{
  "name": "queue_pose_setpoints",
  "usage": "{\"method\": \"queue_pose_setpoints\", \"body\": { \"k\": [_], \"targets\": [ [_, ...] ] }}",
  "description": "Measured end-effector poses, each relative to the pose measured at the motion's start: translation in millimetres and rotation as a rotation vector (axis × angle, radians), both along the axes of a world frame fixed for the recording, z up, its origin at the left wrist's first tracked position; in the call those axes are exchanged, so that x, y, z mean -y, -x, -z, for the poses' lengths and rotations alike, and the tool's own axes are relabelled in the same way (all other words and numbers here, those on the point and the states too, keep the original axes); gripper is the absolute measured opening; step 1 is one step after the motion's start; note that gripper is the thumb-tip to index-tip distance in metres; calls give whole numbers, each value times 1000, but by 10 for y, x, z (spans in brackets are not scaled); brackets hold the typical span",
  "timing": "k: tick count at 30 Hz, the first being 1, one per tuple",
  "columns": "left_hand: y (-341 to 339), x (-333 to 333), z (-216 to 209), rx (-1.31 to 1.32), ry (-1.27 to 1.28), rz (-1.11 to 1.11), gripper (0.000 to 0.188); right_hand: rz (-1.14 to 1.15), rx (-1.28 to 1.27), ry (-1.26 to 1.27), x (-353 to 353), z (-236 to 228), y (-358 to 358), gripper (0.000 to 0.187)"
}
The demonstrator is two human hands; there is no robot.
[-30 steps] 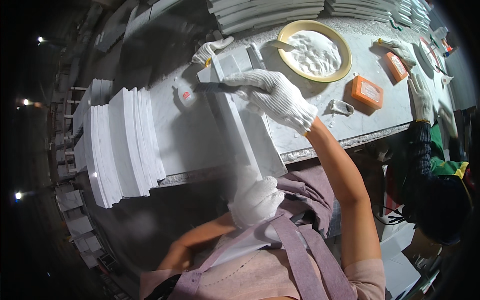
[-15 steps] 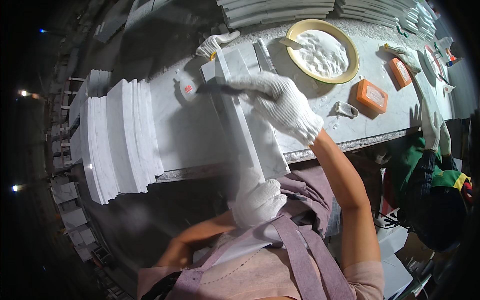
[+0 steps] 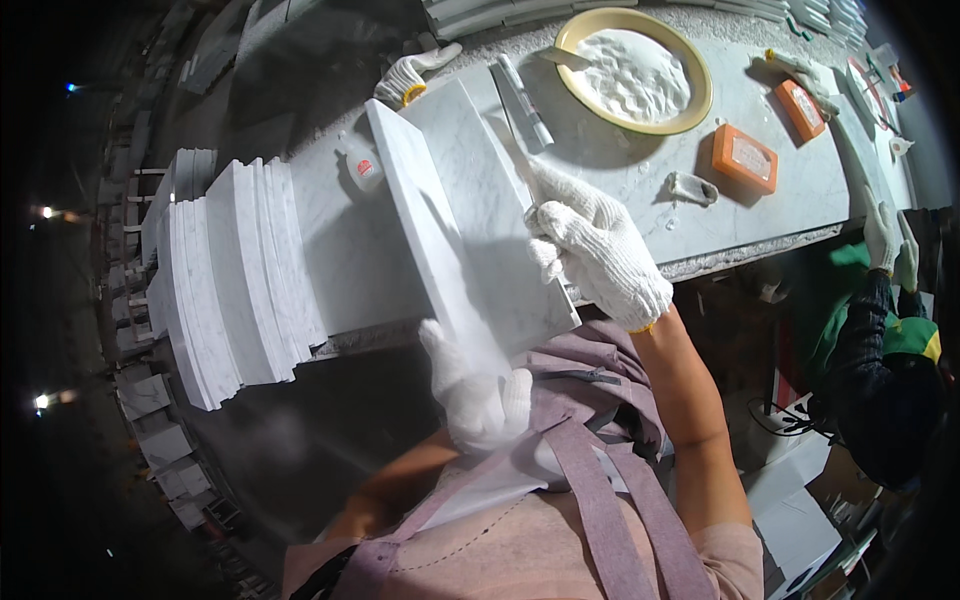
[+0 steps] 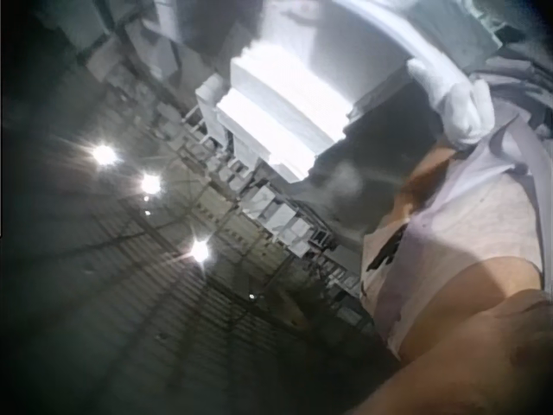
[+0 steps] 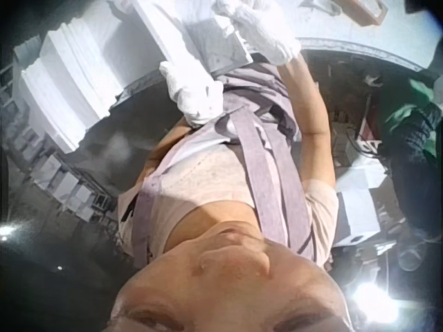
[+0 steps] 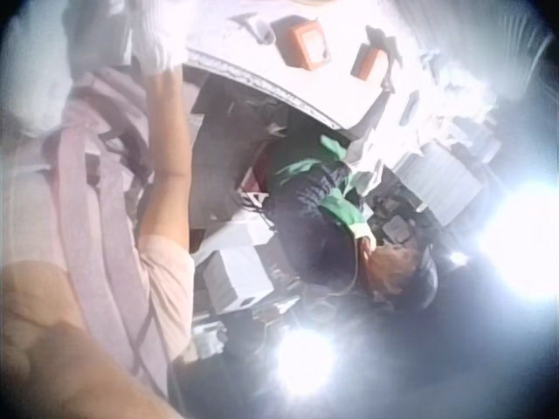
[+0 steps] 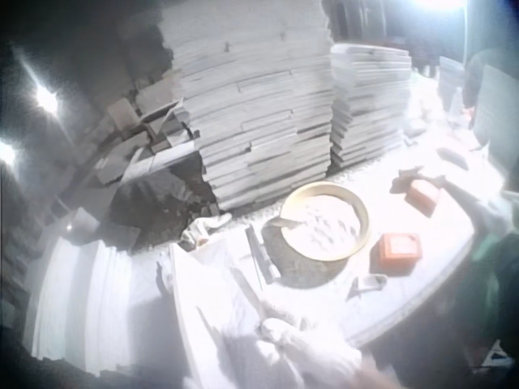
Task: The person applies a white paste to the edges of rectangular stone tiles using a small tool, then spreads it evenly. They handle multiple tiles one at a time, occasionally moving to retrieve more tiles and returning to the workbench to continue the process.
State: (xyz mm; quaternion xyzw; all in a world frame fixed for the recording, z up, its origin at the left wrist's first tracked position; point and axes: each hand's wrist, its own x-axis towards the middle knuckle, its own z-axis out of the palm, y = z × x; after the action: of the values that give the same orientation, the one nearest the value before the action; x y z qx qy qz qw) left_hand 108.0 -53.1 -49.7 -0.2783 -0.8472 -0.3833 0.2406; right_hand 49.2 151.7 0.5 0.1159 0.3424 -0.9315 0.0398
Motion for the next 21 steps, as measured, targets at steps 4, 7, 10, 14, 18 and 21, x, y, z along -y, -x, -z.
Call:
{"method": "queue_pose_setpoints", "body": {
  "k": [4, 7, 10, 14, 18, 21],
  "targets": [
    [235, -31, -13, -311, -328, 162, 44, 36, 67, 86, 160, 104, -85, 48],
    [175, 120, -82, -93, -337, 246, 82, 49, 112, -34, 218, 22, -73, 36],
    [32, 283, -155, 76, -297, 226, 91, -53, 154, -242, 239, -141, -13, 39],
    [-10, 382, -158, 113, -234, 203, 94, -15, 73, -333, 571, -280, 188, 43],
    [60, 373, -79, -14, -278, 222, 86, -56, -18, -676, 841, -184, 377, 48],
    [48, 361, -38, -16, -331, 174, 78, 15, -121, -845, 943, -77, 357, 49]
  ]
}}
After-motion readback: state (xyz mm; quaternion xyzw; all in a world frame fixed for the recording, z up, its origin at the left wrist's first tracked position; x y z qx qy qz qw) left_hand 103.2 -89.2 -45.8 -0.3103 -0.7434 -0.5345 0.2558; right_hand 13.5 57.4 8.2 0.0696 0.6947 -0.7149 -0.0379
